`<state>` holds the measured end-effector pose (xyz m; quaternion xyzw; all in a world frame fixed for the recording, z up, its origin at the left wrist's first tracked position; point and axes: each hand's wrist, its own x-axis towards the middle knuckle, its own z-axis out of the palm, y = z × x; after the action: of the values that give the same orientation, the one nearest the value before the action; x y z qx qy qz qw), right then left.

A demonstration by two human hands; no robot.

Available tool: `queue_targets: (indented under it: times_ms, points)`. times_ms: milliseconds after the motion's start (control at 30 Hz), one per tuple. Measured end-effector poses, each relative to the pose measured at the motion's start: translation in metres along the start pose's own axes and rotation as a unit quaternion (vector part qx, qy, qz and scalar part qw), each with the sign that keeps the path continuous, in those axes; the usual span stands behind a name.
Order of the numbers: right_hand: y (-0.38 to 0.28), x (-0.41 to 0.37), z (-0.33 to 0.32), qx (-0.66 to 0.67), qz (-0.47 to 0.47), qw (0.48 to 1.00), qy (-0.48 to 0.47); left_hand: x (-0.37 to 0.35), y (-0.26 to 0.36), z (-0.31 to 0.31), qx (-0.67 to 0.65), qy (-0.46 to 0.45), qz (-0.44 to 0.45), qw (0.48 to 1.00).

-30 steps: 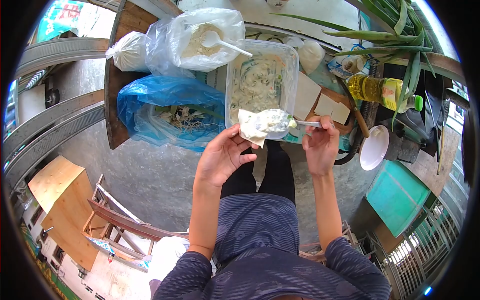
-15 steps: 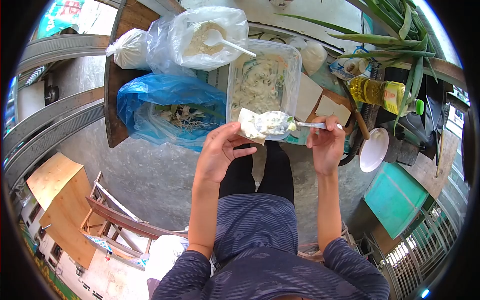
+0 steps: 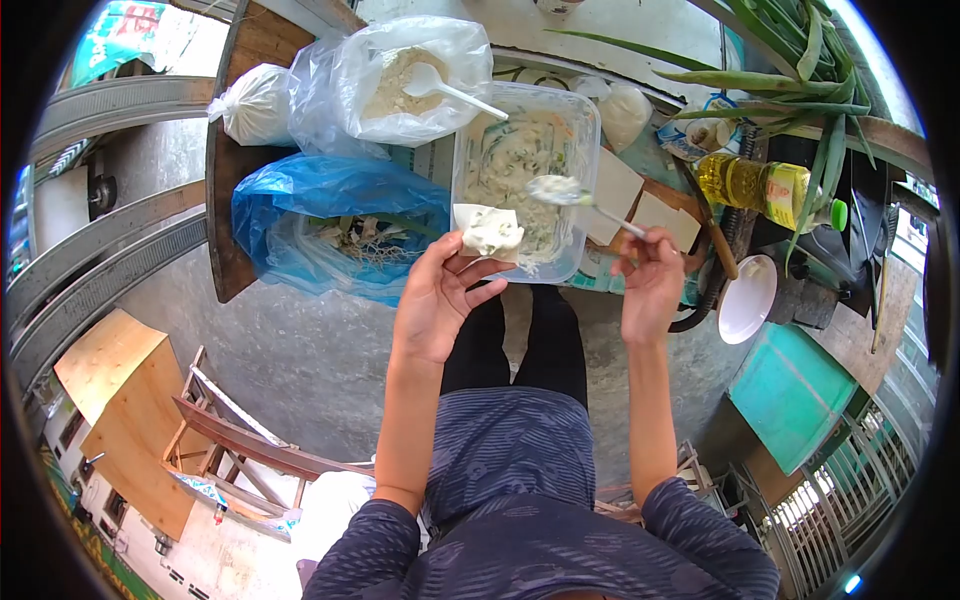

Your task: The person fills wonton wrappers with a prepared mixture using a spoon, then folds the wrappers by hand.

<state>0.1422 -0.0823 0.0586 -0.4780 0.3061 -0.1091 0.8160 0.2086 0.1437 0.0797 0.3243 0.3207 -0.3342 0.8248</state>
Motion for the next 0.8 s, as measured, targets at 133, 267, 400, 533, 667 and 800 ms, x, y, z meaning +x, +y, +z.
queue_targets:
  times_ms: [133, 267, 400, 533, 667, 800]
  points:
    - [0.012, -0.012, 0.006, -0.183, 0.032, 0.982, -0.044, -0.003, 0.001, 0.004, 0.015, -0.007, 0.0, 1.0]
    - [0.006, -0.017, 0.016, -0.43, -0.152, 0.89, -0.028, -0.005, -0.001, 0.003, -0.015, -0.02, -0.019, 1.0]
    - [-0.015, -0.029, 0.04, -0.583, -0.284, 0.761, -0.037, -0.009, -0.002, 0.008, -0.007, -0.048, -0.04, 0.998]
    - [-0.018, -0.04, 0.056, -0.415, -0.108, 0.891, -0.147, -0.014, -0.004, 0.015, 0.038, -0.079, -0.046, 0.995]
    - [-0.01, -0.041, 0.054, -0.18, 0.019, 0.972, -0.153, -0.02, -0.007, 0.021, 0.123, -0.052, 0.002, 0.991]
    - [-0.018, -0.041, 0.049, -0.122, 0.087, 0.975, -0.163, -0.027, -0.004, 0.027, 0.2, -0.038, 0.018, 0.979]
